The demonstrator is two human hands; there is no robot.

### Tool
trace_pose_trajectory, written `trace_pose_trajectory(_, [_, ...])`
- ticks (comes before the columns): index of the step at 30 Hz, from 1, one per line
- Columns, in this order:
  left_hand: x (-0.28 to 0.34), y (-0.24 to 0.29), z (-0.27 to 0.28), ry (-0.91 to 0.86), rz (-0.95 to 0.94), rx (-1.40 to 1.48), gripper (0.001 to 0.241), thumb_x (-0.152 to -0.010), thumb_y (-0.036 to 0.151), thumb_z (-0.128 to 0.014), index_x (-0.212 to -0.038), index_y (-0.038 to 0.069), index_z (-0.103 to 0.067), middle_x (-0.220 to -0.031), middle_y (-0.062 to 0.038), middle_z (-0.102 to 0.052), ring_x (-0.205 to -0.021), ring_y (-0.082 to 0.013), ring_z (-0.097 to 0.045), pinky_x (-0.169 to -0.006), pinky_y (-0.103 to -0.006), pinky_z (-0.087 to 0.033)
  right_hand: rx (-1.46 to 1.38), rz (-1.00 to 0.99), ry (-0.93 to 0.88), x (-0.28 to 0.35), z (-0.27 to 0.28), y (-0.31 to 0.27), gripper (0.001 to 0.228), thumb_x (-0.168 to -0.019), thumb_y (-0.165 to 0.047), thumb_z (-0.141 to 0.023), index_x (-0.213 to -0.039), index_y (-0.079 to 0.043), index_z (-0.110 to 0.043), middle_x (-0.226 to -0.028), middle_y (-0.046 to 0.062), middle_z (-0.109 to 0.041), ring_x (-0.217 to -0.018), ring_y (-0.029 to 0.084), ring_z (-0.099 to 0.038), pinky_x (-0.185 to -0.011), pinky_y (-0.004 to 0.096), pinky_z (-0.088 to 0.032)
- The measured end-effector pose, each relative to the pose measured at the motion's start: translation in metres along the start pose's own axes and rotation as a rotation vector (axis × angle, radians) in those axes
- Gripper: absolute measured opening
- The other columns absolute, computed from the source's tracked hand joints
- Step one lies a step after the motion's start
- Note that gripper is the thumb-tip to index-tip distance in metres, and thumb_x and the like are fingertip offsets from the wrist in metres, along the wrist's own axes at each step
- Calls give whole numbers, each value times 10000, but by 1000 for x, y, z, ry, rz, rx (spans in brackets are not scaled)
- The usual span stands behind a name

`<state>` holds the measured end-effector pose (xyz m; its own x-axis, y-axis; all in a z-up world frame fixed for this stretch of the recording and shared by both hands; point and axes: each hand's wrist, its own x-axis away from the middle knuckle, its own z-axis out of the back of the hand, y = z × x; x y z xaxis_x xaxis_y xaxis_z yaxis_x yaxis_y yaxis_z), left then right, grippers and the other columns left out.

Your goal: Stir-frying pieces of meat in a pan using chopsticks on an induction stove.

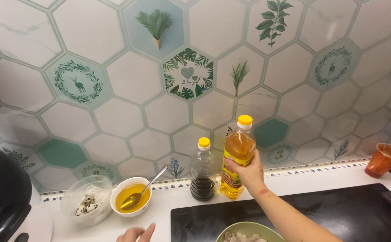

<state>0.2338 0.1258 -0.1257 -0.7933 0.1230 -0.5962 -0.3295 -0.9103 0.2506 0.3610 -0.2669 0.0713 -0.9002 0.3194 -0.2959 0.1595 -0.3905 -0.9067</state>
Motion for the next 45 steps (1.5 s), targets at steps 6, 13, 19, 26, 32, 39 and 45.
trace_pose_trajectory(6, [-156, 211, 224, 111, -136, 173, 351, -759, 238, -783, -1094, 150, -730, -1003, -60, -656, -897, -270, -657, -739, -408, -515, -330, 246, -122, 7, 51, -26, 655, -740, -189, -888, -1249, -68, -494, -1186, 88, -703, -1101, 210, -696, -950, 369, -584])
trace_pose_trajectory(13, [-227, 313, 279, 256, -436, 368, 380, -902, 167, -712, -1259, 74, -625, -1045, -101, -616, -987, -312, -605, -825, -428, -492, -420, 255, -439, 46, 167, -113, 736, -707, -107, -842, -1365, -70, -514, -1198, 87, -710, -1077, 202, -710, -939, 383, -585])
trace_pose_trajectory(19, [-237, 348, 277, 210, -605, 370, 325, -960, 224, -685, -1266, 134, -625, -1042, -89, -648, -1012, -307, -634, -824, -443, -483, -212, 9, -696, 116, 229, -103, 868, -621, -91, -884, -1402, -86, -507, -1193, 85, -687, -1084, 184, -674, -928, 385, -564])
trace_pose_trajectory(26, [-181, 361, 242, -168, -648, 437, 287, -954, 278, -680, -1179, 116, -612, -1051, -112, -717, -1037, -337, -664, -852, -451, -502, -124, -76, -744, 182, 274, -73, 981, -566, -90, -878, -1454, -121, -463, -1255, 47, -687, -1144, 159, -649, -985, 371, -529])
trace_pose_trajectory(32, [-146, 371, 229, -423, -531, 556, 305, -1005, 289, -585, -1169, 40, -521, -1016, -195, -710, -1025, -396, -661, -839, -480, -497, 13, -149, -726, 213, 289, -63, 980, -537, -86, -875, -1435, -125, -484, -1225, 54, -706, -1106, 161, -660, -967, 369, -534])
trace_pose_trajectory(39, [-130, 379, 249, -585, -350, 470, 472, -998, 505, -492, -1165, 63, -514, -991, -192, -713, -937, -365, -694, -816, -463, -511, 138, -176, -717, 225, 285, -62, 940, -552, -137, -900, -1418, -144, -534, -1175, 55, -729, -1072, 160, -674, -943, 356, -544])
trace_pose_trajectory(45, [-128, 360, 214, -590, -459, 775, 430, -918, 277, -672, -1283, 90, -540, -1122, -160, -713, -1045, -303, -709, -887, -390, -542, 155, -173, -740, 221, 285, -53, 907, -562, -145, -905, -1397, -154, -549, -1142, 43, -737, -1052, 150, -673, -933, 353, -543])
